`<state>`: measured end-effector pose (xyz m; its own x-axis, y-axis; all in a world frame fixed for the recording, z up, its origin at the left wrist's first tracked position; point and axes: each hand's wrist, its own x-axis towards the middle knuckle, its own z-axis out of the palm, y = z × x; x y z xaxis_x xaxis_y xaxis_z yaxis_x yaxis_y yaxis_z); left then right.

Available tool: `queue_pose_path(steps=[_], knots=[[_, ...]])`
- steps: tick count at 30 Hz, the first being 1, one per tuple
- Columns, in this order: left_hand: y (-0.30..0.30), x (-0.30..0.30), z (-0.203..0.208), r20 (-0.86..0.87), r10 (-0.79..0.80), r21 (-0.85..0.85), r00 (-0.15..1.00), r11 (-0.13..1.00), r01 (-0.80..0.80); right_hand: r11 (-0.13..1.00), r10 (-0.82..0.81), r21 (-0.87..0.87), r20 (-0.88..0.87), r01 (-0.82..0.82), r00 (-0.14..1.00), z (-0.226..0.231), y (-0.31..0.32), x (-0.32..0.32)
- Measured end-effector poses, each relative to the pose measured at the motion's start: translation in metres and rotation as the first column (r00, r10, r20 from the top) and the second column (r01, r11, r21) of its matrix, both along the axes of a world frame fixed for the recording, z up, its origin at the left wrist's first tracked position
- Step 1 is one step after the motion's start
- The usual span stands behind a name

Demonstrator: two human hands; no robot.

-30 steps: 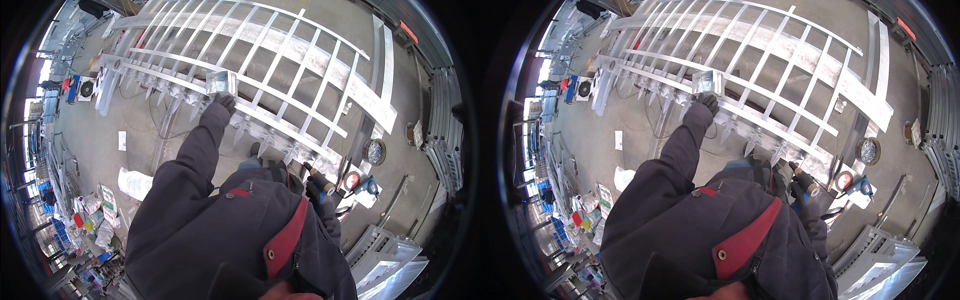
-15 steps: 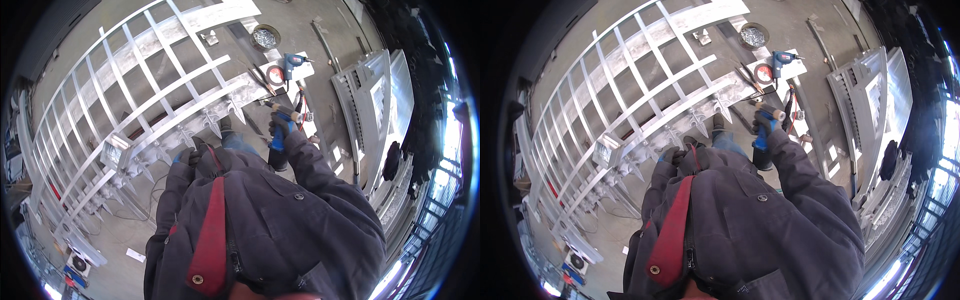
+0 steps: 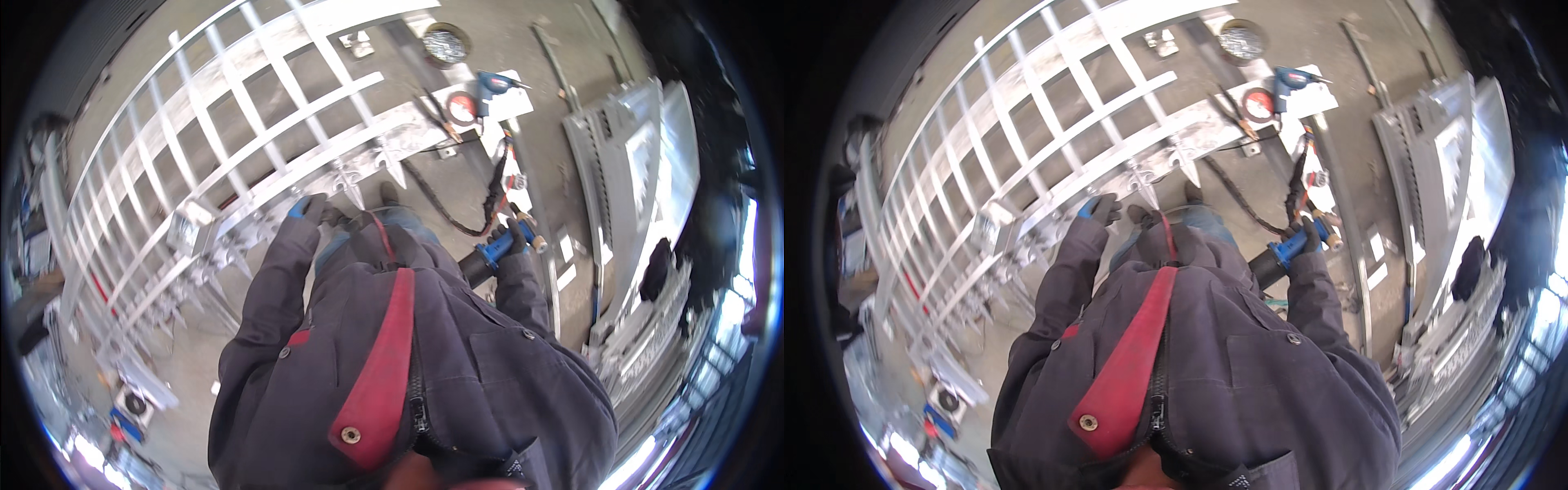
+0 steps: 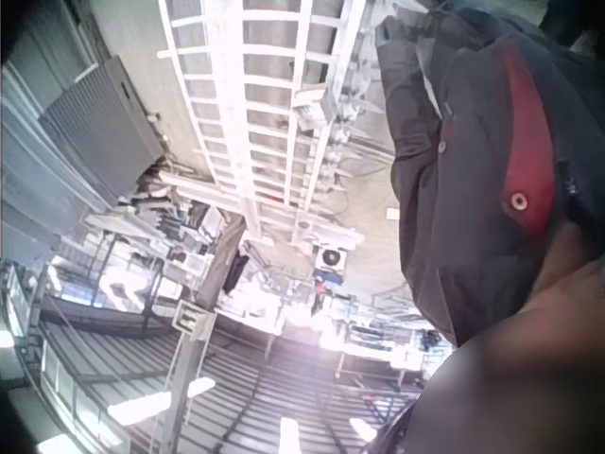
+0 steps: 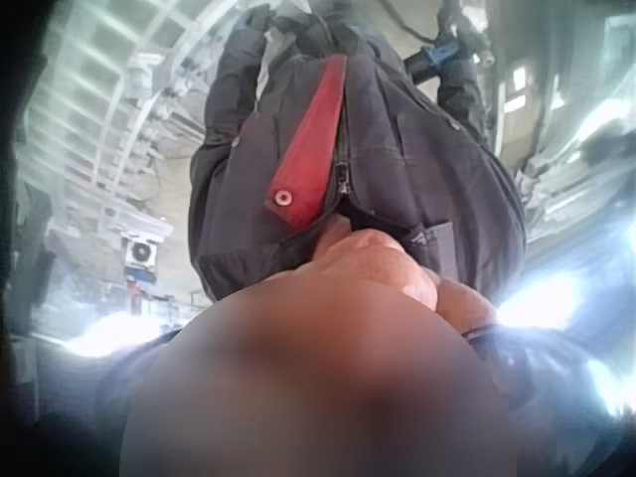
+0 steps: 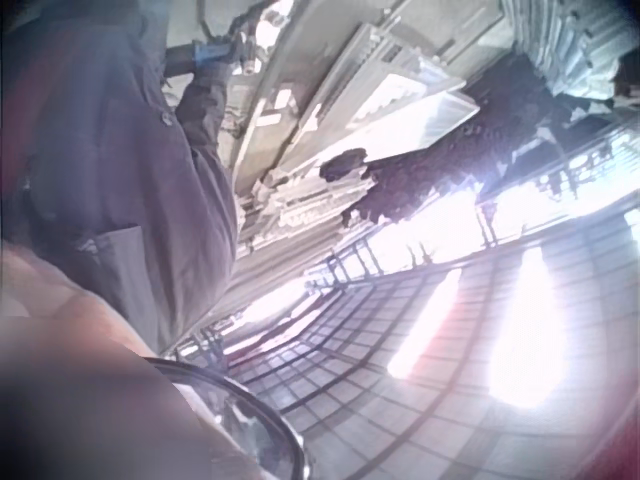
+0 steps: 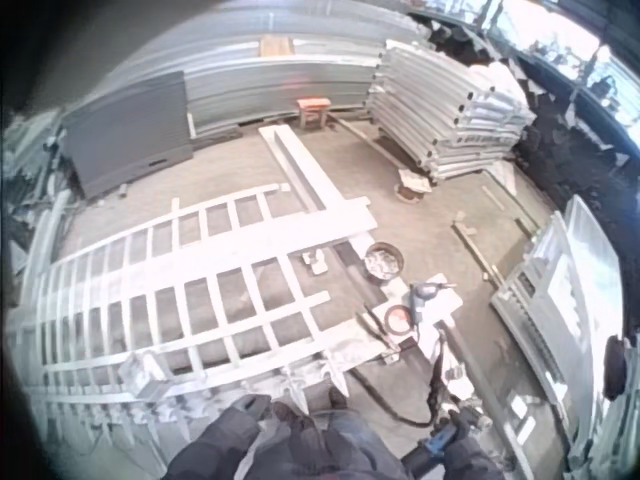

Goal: The person uses a pneumatic rivet gun to fasten decorative metal pieces onto a large white metal frame. They repeatedly pick up small metal components, position them on the frame, and secure them with the tool.

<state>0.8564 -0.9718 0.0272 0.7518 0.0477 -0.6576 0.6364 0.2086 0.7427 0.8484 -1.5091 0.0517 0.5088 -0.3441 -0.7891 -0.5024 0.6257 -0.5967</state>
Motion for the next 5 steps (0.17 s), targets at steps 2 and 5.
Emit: queue_pose_path(steps=[2,5], knots=[[-0.018,-0.003,0.005,-0.109,0.094,-0.029,0.990,0.995,-0.097,0.996,0.055,-0.065,-0.040,-0.058,0.998,-0.004,-0.007,0.021],[-0.034,-0.034,0.009,-0.158,0.129,0.053,0.979,0.991,-0.122,0.965,0.245,-0.068,-0.126,-0.254,0.961,-0.018,-0.012,0.063]])
